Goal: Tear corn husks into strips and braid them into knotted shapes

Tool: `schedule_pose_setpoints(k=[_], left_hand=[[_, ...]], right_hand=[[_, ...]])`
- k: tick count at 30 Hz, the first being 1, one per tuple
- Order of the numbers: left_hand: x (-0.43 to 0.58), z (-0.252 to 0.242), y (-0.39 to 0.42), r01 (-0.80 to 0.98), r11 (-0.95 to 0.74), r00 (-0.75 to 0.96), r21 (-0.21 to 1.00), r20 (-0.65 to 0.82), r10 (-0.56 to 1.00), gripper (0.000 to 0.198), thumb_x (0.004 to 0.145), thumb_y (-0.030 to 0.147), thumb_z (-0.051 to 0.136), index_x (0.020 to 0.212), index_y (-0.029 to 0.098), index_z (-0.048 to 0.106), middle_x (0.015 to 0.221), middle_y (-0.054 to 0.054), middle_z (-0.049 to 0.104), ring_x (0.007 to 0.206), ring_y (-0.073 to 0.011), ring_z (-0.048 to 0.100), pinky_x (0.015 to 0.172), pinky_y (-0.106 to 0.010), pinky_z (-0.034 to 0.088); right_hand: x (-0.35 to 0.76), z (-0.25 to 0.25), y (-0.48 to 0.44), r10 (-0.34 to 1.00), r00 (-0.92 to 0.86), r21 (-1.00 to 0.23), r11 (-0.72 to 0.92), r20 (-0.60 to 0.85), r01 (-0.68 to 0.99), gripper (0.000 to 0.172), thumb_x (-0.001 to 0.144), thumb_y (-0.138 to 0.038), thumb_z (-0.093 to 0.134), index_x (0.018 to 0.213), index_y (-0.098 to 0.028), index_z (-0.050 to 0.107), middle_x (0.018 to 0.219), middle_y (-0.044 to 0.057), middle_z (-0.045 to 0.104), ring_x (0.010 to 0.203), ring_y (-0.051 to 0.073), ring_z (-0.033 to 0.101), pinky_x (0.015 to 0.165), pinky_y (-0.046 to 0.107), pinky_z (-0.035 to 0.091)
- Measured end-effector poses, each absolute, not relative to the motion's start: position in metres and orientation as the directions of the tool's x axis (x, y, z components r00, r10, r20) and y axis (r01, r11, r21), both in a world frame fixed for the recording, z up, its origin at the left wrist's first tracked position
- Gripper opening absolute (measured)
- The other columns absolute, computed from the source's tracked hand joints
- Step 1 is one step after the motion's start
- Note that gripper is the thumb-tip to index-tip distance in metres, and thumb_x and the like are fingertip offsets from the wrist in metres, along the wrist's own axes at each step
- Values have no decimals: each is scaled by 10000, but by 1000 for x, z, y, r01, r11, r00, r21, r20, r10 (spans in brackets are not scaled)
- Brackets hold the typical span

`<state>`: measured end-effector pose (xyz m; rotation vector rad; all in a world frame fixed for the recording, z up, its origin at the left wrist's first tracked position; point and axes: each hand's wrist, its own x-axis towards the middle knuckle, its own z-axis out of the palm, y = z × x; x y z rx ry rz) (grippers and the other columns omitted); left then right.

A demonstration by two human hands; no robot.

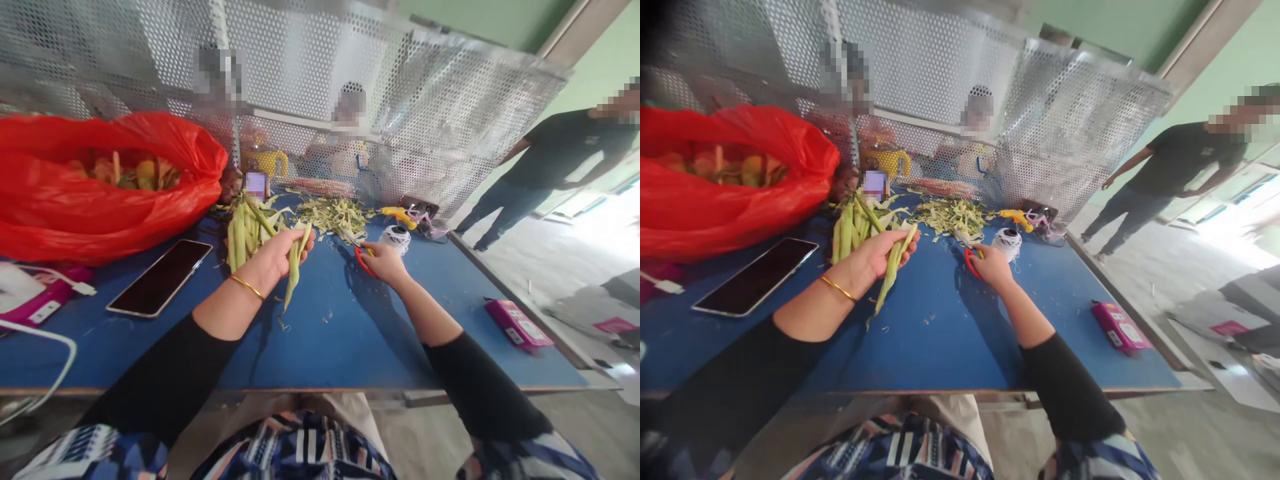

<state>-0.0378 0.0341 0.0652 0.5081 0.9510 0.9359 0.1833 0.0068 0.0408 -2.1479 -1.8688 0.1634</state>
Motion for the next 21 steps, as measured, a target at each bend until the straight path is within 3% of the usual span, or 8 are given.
schedule_pose_setpoints(k=[4, 8, 11, 12, 14, 17, 19, 21], left_hand=[[-34, 63, 32, -461, 487, 197, 742, -449, 872, 226, 866, 65, 535, 665, 115, 625, 529, -5, 587, 428, -69, 560, 390, -145, 395], [-26, 61, 25, -475, 419, 112, 773, -419, 901, 164, 766, 68, 655, 622, 137, 616, 483, 13, 568, 387, -80, 512, 407, -182, 404], [-16, 60, 20, -469, 363, 139, 805, -338, 931, 155, 726, 71, 673, 607, 148, 609, 492, 5, 590, 413, -107, 544, 442, -213, 432], [-12, 61, 18, -464, 336, 134, 820, -310, 941, 144, 704, 67, 686, 611, 150, 613, 482, 13, 582, 404, -101, 530, 442, -211, 423], [0, 63, 16, -456, 291, 128, 841, -262, 957, 131, 659, 73, 718, 628, 155, 622, 477, 23, 583, 402, -100, 519, 441, -211, 409], [20, 69, 13, -484, 203, 77, 851, -190, 979, 192, 605, 91, 770, 607, 165, 593, 486, 42, 582, 431, -95, 528, 472, -210, 421], [30, 72, 13, -522, 160, 54, 838, -154, 987, 248, 575, 95, 803, 580, 162, 564, 478, 53, 564, 429, -80, 511, 465, -196, 403], [33, 72, 14, -555, 183, 93, 811, -159, 983, 290, 558, 104, 828, 561, 159, 543, 463, 56, 545, 418, -74, 497, 453, -192, 395]], right_hand=[[198, 39, -22, 988, 82, -351, -31, 132, 936, 448, 821, -319, 564, 1247, -216, 656, 1105, 61, 746, 985, 243, 689, 826, 329, 512], [218, 29, -54, 986, 123, -193, -99, 112, 976, 573, 787, -353, 598, 1341, -206, 576, 1138, 111, 729, 999, 310, 687, 769, 371, 516], [225, 32, -60, 986, 104, -130, -87, 131, 988, 452, 792, -325, 589, 1218, -189, 654, 1126, 139, 719, 1028, 320, 670, 797, 384, 508], [224, 36, -58, 984, 72, -163, -46, 160, 986, 385, 788, -323, 594, 1138, -191, 687, 1118, 140, 715, 1029, 312, 665, 823, 386, 502], [215, 47, -48, 968, 29, -342, 60, 249, 938, 275, 772, -356, 623, 980, -198, 708, 1099, 130, 709, 1012, 282, 658, 866, 385, 491], [186, 62, -24, 961, 115, -804, 142, 252, 577, 359, 709, -499, 681, 899, -198, 636, 875, 54, 711, 822, 210, 668, 745, 335, 522], [163, 67, -8, 975, 86, -927, 167, 207, 337, 427, 617, -540, 737, 814, -197, 575, 707, 0, 654, 691, 181, 631, 611, 291, 497], [146, 65, 2, 971, 78, -951, 203, 226, 233, 449, 538, -503, 789, 770, -199, 556, 659, -35, 609, 618, 140, 570, 555, 254, 453]])
